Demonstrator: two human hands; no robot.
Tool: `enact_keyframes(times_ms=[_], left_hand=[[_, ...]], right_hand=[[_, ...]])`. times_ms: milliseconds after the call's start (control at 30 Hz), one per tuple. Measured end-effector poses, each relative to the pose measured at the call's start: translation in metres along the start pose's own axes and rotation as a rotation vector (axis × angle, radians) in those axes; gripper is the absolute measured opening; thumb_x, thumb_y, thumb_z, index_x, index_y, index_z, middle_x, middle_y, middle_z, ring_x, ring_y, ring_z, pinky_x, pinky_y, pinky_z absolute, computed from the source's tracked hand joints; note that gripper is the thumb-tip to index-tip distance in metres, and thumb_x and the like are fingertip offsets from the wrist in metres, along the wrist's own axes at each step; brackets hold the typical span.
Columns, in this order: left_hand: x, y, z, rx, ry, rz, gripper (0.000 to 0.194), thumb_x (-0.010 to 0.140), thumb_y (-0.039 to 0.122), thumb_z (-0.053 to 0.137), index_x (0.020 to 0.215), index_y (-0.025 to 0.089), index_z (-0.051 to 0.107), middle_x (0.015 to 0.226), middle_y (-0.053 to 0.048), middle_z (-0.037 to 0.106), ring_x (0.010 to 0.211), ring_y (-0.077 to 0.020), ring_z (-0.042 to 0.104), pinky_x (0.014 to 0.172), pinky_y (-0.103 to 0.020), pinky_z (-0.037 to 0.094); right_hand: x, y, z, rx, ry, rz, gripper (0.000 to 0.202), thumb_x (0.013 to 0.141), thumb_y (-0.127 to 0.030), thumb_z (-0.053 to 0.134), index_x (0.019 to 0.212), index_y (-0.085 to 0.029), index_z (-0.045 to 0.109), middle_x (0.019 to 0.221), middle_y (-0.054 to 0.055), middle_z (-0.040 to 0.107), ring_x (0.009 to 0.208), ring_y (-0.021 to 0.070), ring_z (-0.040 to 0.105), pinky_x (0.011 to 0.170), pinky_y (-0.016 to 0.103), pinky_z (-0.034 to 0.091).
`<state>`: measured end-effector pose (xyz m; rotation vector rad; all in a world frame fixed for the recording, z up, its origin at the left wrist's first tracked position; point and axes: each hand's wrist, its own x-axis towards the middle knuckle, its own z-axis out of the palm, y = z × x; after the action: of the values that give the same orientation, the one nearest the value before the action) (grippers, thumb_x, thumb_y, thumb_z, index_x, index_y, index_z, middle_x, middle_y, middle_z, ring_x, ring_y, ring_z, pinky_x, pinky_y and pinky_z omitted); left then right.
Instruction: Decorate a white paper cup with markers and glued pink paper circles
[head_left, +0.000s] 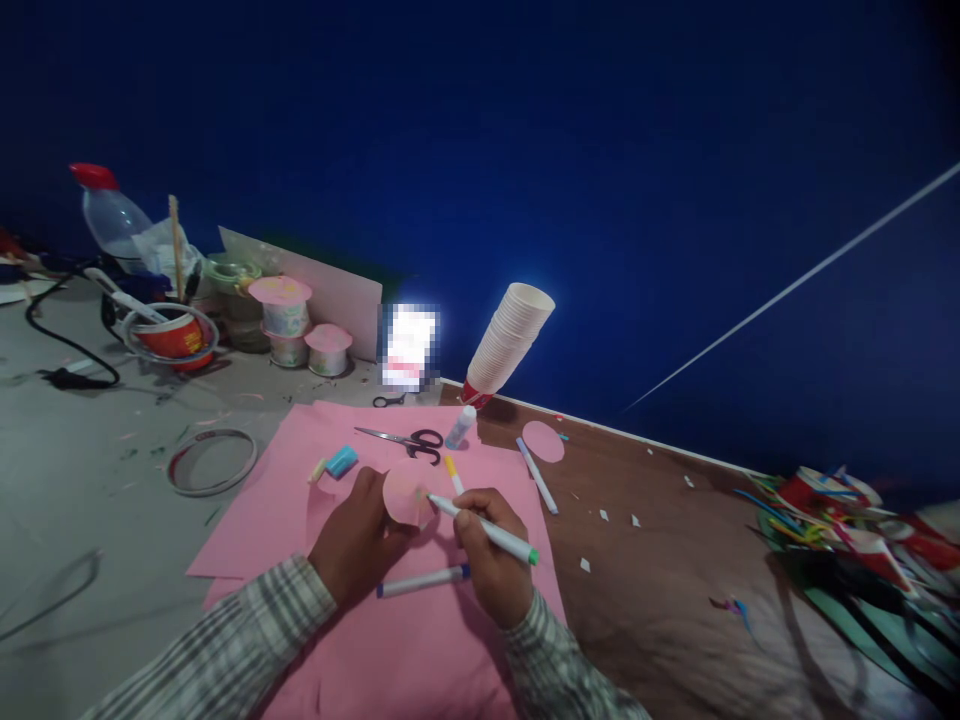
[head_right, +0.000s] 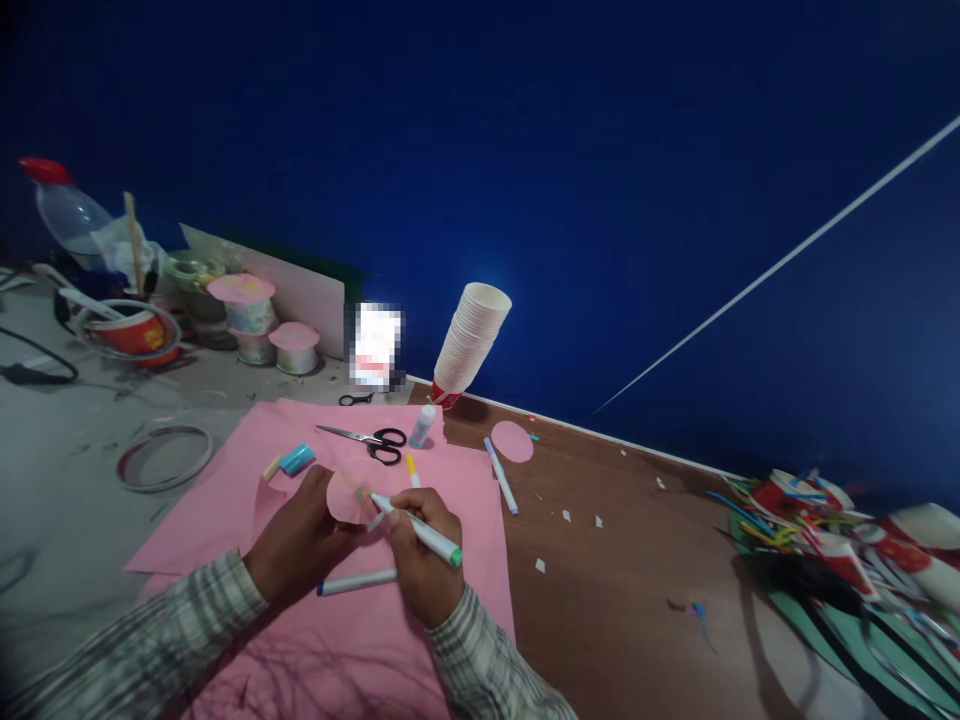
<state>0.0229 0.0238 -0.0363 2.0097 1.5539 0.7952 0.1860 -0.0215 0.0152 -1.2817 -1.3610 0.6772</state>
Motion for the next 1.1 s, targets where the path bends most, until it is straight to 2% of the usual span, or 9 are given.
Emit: enact_keyframes(times_ms=[133,333,600,733,867,1033,1100], left_hand=[[0.0002,0.0008,0.0,-0.017,0.024,0.039,0.022,0.063,0.041,0.064,0.075,0.028,0.051,0.071,0.007,0.042,0.063,-0.015,0.052,0.052,-0.027,0.042],[0.0003,-0.0011,0.0008,-0.015,-0.022,0.028,0.024,0.06,0.037,0.065,0.078,0.028,0.052,0.074,0.006,0.044,0.064,-0.0155,0.052,0.053,-0.027,0.042],[0.0002,-0.0004,0.0005,-0.018,0.001,0.035,0.023,0.063,0.042,0.064,0.075,0.028,0.05,0.072,0.007,0.041,0.058,-0.0139,0.05,0.05,-0.027,0.041],[0.0004,-0.0003,-0.0001,-0.015,-0.024,0.026,0.025,0.061,0.039,0.067,0.076,0.028,0.05,0.074,0.007,0.042,0.06,-0.0144,0.052,0.051,-0.027,0.042],[-0.0001,-0.0003,-0.0001,-0.008,-0.003,0.016,0.024,0.063,0.042,0.064,0.077,0.028,0.05,0.072,0.007,0.042,0.059,-0.0146,0.051,0.05,-0.027,0.041],[-0.0002,-0.0014,0.001,-0.004,-0.012,0.047,0.023,0.061,0.038,0.065,0.077,0.028,0.052,0.074,0.006,0.043,0.064,-0.0152,0.052,0.052,-0.027,0.042],[-0.0002,-0.0015,0.0016,0.005,-0.005,0.048,0.022,0.062,0.039,0.064,0.077,0.028,0.052,0.073,0.006,0.044,0.064,-0.0156,0.052,0.052,-0.027,0.042]], right_hand=[[0.0007,0.0007,0.002,0.007,0.024,0.001,0.01,0.074,-0.025,0.056,0.078,-0.02,0.064,0.05,-0.005,0.056,0.043,0.0153,0.054,0.041,0.021,0.045],[-0.0005,0.001,0.0023,0.002,-0.025,-0.013,0.009,0.075,-0.025,0.056,0.077,-0.021,0.063,0.051,-0.005,0.058,0.043,0.0147,0.054,0.041,0.021,0.044],[-0.0008,0.001,0.0026,-0.006,0.032,-0.022,0.009,0.074,-0.023,0.056,0.078,-0.02,0.063,0.052,-0.004,0.059,0.044,0.015,0.055,0.042,0.021,0.045],[-0.0012,0.001,0.0031,-0.008,-0.009,-0.02,0.01,0.074,-0.024,0.055,0.078,-0.02,0.064,0.051,-0.004,0.057,0.043,0.0154,0.055,0.041,0.022,0.045],[-0.0007,0.0019,0.0034,-0.021,0.033,-0.01,0.01,0.074,-0.025,0.055,0.078,-0.02,0.063,0.051,-0.004,0.057,0.043,0.0153,0.054,0.041,0.022,0.045],[-0.0006,0.0018,0.004,-0.008,0.001,-0.004,0.009,0.074,-0.024,0.056,0.077,-0.02,0.064,0.051,-0.004,0.058,0.043,0.015,0.055,0.041,0.021,0.045],[-0.0007,0.0018,0.0037,-0.013,0.024,-0.009,0.009,0.074,-0.024,0.056,0.077,-0.02,0.064,0.051,-0.005,0.057,0.043,0.0147,0.054,0.041,0.021,0.045]])
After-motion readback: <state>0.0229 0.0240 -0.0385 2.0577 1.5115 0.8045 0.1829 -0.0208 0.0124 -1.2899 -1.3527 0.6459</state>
